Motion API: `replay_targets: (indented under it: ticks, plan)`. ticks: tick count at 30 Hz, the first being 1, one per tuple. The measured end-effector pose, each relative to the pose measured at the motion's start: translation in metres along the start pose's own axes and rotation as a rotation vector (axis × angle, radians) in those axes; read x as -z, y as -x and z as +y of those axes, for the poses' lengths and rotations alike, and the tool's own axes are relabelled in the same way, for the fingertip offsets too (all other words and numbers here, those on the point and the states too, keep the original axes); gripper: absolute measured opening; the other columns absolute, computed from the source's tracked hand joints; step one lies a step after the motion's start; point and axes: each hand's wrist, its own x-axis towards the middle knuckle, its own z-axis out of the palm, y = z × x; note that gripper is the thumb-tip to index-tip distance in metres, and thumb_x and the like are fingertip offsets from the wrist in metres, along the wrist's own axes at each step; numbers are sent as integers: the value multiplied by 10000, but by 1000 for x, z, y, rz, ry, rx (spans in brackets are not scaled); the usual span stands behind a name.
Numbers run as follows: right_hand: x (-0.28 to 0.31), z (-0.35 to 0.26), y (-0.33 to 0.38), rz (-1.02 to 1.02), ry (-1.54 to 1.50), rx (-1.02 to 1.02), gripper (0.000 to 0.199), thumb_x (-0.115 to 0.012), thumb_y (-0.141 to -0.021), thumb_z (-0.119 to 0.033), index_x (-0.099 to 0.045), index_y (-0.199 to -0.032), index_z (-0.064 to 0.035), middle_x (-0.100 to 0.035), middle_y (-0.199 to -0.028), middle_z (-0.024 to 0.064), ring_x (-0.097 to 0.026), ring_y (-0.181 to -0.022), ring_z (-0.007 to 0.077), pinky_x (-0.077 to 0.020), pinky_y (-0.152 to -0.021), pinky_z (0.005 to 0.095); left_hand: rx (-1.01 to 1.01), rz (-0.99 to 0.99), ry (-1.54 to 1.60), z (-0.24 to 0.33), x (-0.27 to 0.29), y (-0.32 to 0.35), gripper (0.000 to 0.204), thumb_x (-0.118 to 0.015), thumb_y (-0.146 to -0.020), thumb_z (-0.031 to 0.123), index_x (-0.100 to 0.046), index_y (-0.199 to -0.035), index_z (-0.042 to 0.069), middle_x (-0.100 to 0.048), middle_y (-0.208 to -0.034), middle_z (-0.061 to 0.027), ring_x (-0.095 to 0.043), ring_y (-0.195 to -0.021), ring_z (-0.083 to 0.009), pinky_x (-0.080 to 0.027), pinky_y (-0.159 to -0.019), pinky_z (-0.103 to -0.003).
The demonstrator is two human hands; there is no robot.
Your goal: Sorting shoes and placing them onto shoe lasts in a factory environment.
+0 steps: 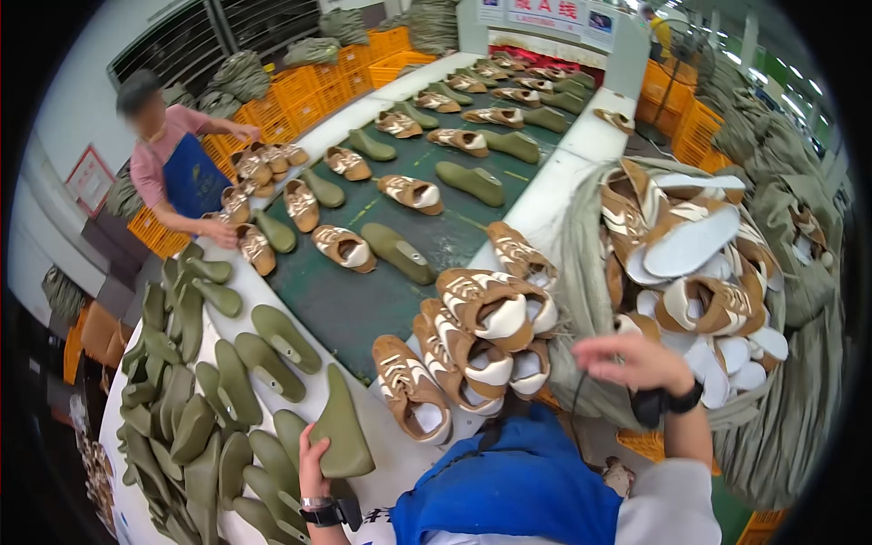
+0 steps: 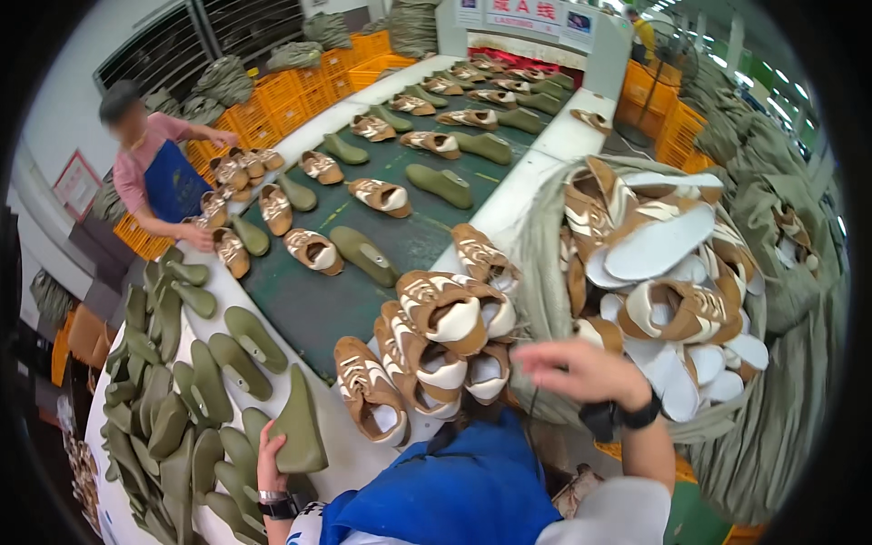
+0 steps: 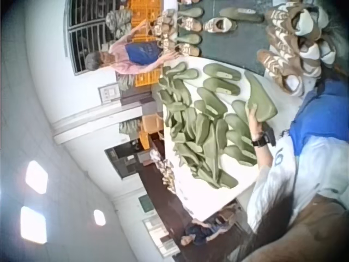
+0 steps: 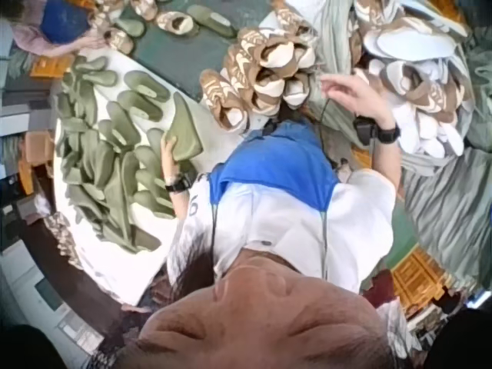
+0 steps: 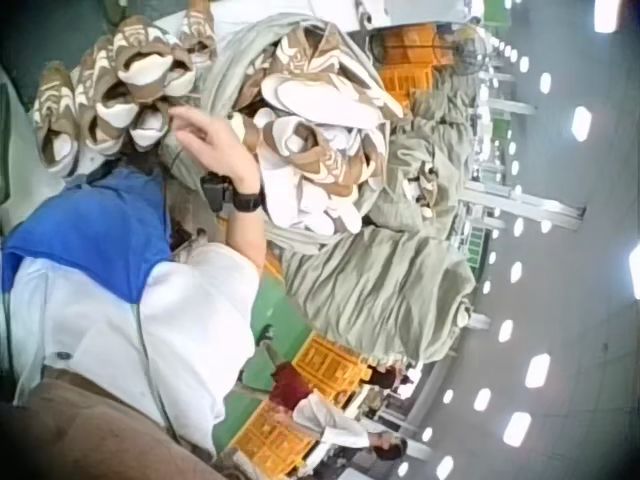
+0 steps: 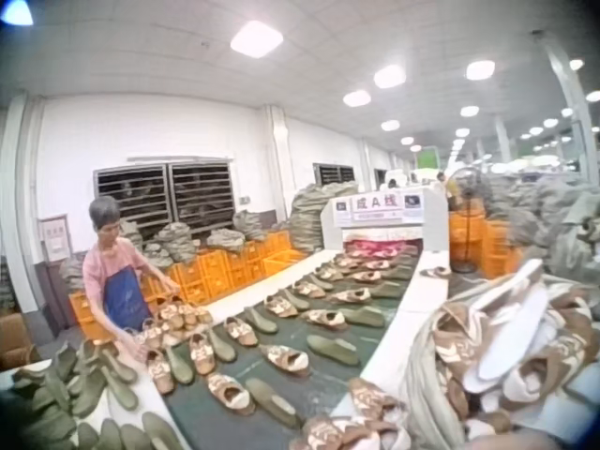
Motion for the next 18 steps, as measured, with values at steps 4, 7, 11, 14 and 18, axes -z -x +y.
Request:
replay_targets:
  ticks: [4,7,11,14,18]
  plan:
    - [-98,54,28,-135,-32,-206,283,-576,-854,-164,-588,-1124,-77,-643,-962,143,-633,-841,232,-500,-770,330,37,-143,313,36,-36,-32,499,-513,-844,81,-356,-1314,30,-513,-1211,-149,-529,-1091,-264,-454,-921,-381]
    - [-159,101,68,-219,370,-477,316,-476,-855,-204,-565,-1151,-138,-638,-924,176,-606,-849,368,-495,-736,434,-32,-218,323,50,-58,-90,508,-535,-846,92,-354,-1318,41,-512,-1209,-145,-529,-1092,-261,-454,-918,-377]
    - [-178,167,141,-399,218,-788,295,-544,-796,-247,-623,-1022,-73,-638,-881,202,-609,-829,383,-486,-725,446,-76,-51,99,64,-87,-179,532,-605,-818,148,-373,-1291,70,-553,-1111,-111,-582,-963,-226,-502,-784,-350]
    - [-170,107,124,170,-95,-535,272,-559,-831,-187,-612,-1046,-30,-623,-978,210,-598,-905,363,-477,-783,393,-186,196,-380,62,-94,-253,569,-628,-770,210,-392,-1275,97,-609,-1011,-135,-632,-809,-267,-508,-728,-346]
    - [-133,37,73,31,98,-756,330,-503,-863,-232,-591,-1107,-29,-610,-1070,217,-573,-1018,358,-449,-865,389,-199,406,-1182,58,-107,-308,662,-593,-724,320,-370,-1309,105,-613,-1021,-269,-595,-960,-408,-467,-846,-443]
